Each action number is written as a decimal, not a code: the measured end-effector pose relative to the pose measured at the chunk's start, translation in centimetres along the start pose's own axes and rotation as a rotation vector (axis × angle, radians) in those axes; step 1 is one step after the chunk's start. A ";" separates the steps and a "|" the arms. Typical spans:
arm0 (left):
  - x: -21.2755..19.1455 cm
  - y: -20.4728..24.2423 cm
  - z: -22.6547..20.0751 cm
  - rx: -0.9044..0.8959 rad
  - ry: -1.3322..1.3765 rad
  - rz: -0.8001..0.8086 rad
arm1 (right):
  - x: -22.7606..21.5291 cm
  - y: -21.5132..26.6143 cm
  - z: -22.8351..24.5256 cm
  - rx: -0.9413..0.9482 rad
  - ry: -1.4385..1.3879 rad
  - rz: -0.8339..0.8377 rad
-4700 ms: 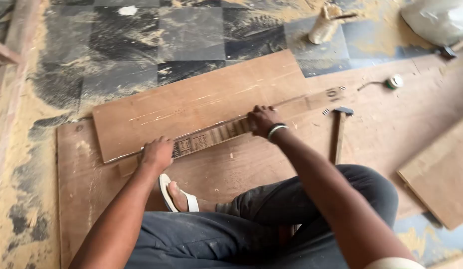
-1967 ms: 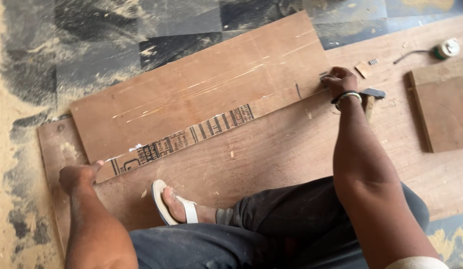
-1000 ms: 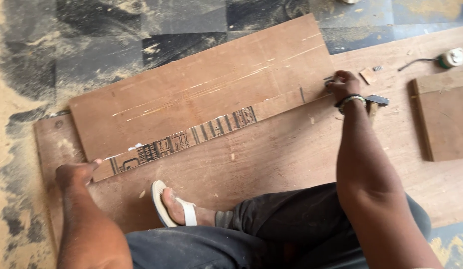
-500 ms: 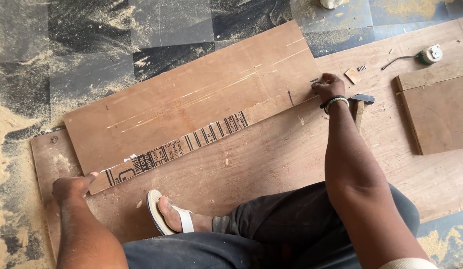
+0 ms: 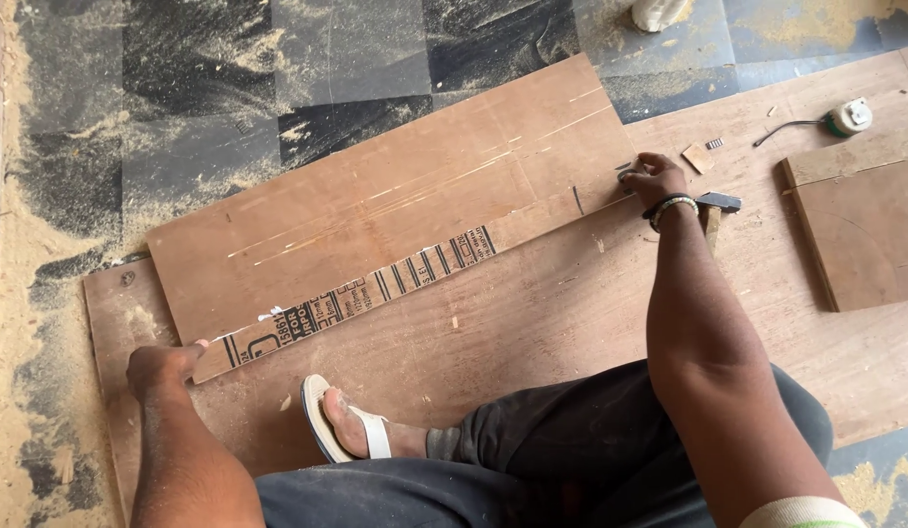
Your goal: Measuring plywood and hammering nails to join pieces together.
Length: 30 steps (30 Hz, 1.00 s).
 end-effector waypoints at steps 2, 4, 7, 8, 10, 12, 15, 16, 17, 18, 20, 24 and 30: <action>-0.3 0.4 -0.3 -0.004 -0.015 0.002 | 0.0 -0.2 -0.2 -0.023 0.021 0.005; -0.3 0.5 -0.5 -0.008 -0.028 0.002 | 0.1 -0.5 -0.4 -0.048 0.040 0.012; 0.4 -0.2 -0.3 -0.050 -0.001 0.035 | 0.4 -1.8 -1.6 -0.033 0.024 0.023; 0.7 -0.7 -0.5 0.024 -0.059 0.036 | 0.5 -2.9 -2.3 -0.093 0.051 -0.001; 1.3 -1.2 -0.9 0.085 -0.114 0.038 | 0.6 -4.5 -3.4 -0.160 0.082 -0.012; 1.4 -1.5 -1.3 0.096 -0.185 0.020 | 1.1 -5.6 -4.2 -0.154 -0.104 0.084; 1.7 -1.8 -0.8 0.125 -0.132 0.003 | -0.1 -4.4 -1.1 -0.272 0.174 0.146; 1.4 -1.3 -1.1 0.104 -0.125 -0.002 | -0.8 -6.1 -1.8 -0.287 0.176 0.163; 1.1 -1.0 -1.5 0.122 -0.125 -0.002 | -0.8 -7.5 -2.3 -0.372 0.300 0.274; 1.0 -0.3 -1.1 0.122 -0.123 0.002 | -0.4 -9.3 -2.4 -0.466 0.433 0.397; 0.3 0.2 -1.0 0.079 -0.089 -0.003 | -0.3 -7.5 -0.7 -0.405 0.302 0.371; -1.5 1.7 -1.8 0.048 -0.054 0.009 | -1.9 -2.3 3.3 -0.225 0.559 0.054; -1.6 2.0 -2.0 -0.002 0.062 0.004 | -2.4 -1.6 2.8 -0.219 0.562 0.004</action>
Point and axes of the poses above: each hand's wrist, its own y-axis away from the middle knuckle, its own x-axis out of the palm, z = x × y, the point moved 5 cm from there along -y, towards the middle knuckle, and after that the axes turned 4 degrees about -z, right-handed, at the moved point
